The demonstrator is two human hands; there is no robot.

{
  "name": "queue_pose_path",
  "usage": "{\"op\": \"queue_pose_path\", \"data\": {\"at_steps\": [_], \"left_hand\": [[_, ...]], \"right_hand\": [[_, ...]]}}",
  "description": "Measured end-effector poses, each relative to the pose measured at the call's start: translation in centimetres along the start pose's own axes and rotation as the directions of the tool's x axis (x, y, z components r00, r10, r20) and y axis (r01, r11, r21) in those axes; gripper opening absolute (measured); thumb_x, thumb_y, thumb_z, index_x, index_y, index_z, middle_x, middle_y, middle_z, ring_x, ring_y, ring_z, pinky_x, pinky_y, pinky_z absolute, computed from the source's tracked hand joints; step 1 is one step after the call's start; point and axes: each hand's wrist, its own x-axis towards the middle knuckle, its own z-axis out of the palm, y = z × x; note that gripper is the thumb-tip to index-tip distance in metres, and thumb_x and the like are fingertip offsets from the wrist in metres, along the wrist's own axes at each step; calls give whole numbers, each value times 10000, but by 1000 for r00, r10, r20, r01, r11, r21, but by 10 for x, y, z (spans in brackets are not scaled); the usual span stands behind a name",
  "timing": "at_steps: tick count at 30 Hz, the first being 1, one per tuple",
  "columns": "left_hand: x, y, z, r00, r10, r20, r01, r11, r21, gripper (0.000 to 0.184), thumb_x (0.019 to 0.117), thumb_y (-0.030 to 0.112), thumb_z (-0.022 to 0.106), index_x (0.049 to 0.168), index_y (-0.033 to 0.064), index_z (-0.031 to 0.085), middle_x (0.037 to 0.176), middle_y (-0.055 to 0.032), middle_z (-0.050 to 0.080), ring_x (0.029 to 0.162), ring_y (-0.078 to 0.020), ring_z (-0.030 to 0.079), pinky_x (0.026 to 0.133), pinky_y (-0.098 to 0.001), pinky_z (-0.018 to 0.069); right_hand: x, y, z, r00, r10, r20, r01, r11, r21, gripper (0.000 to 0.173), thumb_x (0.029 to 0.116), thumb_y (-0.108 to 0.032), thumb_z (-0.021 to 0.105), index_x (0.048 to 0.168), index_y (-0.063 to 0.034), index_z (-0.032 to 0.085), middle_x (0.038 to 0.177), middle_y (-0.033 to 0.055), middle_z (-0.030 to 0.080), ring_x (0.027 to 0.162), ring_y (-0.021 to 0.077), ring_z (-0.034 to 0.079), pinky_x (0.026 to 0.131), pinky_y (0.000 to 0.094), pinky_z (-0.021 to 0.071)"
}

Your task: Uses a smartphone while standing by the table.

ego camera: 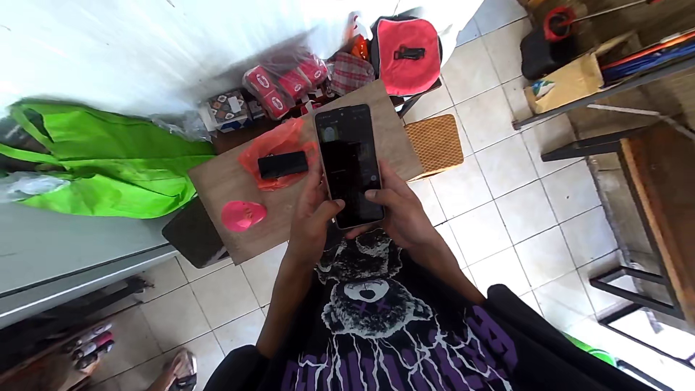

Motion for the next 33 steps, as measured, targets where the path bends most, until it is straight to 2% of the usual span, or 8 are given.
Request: {"op": "queue_pose_path", "data": {"at_steps": [7, 13, 16, 17, 19, 22, 27, 33], "left_hand": [[2, -1, 1, 1000, -11, 5, 10, 1000, 10, 716, 924, 43, 427, 1609, 209, 299, 1429, -75, 570, 1170, -173, 632, 899, -371, 579], [3, 3, -1, 1000, 9, -21, -9, 1000, -6, 577, 969, 120, 427, 1541, 192, 395, 1324, -54, 627, 1055, -130, 664, 808, -306, 588], [2, 0, -4, 989, 78, -128, -79, 997, -3, 325, 1045, 325, 467, 1328, 194, 562, 1187, 0, 667, 1012, -93, 662, 834, -283, 577], [1, -1, -5, 976, 109, -189, -106, 994, 28, 322, 1056, 409, 451, 1259, 210, 602, 1139, 29, 668, 998, -74, 657, 840, -274, 574], [-1, -1, -7, 943, 158, -293, -139, 987, 86, 427, 1051, 549, 423, 1245, 247, 654, 1150, 60, 686, 1046, -67, 659, 889, -295, 571], [-2, -1, -8, 907, 147, -396, -105, 986, 127, 485, 1032, 638, 406, 1218, 274, 667, 1181, 57, 690, 1100, -93, 652, 923, -348, 566], [-6, 0, -11, 869, 138, -475, -111, 990, 84, 476, 1041, 626, 387, 1173, 269, 672, 1102, 72, 702, 1019, -60, 665, 858, -308, 578], [-15, 1, -9, 825, 111, -553, -112, 993, 33, 500, 1064, 571, 301, 1122, 231, 662, 1019, 79, 705, 945, -43, 670, 826, -282, 579]], "right_hand": [[-2, 2, -5, 1000, -20, 2, 20, 999, 26, 558, 1034, -90, 389, 1561, -256, 318, 1245, 189, 644, 934, 354, 740, 627, 520, 653], [0, 1, -5, 999, -28, 17, 28, 1000, -10, 530, 1032, -82, 380, 1537, -242, 348, 1221, 178, 659, 894, 331, 750, 590, 488, 653], [0, -1, -9, 998, 18, 56, -14, 997, -72, 510, 1044, -112, 401, 1537, -237, 370, 1205, 202, 673, 858, 334, 752, 499, 430, 631], [0, -1, -11, 996, 40, 84, -33, 996, -86, 510, 1047, -127, 412, 1545, -230, 369, 1215, 214, 674, 860, 340, 753, 479, 412, 622], [0, -1, -10, 991, 82, 109, -68, 989, -134, 491, 1046, -151, 444, 1529, -231, 398, 1207, 194, 682, 855, 313, 754, 473, 389, 619], [1, 1, -4, 986, 115, 117, -92, 978, -190, 483, 1039, -146, 487, 1511, -237, 431, 1197, 174, 695, 874, 294, 757, 505, 385, 633], [8, 2, -3, 979, 161, 123, -131, 965, -228, 515, 1027, -177, 525, 1530, -220, 426, 1213, 194, 687, 904, 322, 753, 536, 412, 644], [17, -2, 2, 967, 206, 149, -158, 945, -286, 473, 1031, -138, 468, 1502, -178, 447, 1198, 212, 689, 866, 332, 754, 504, 411, 632]]}}
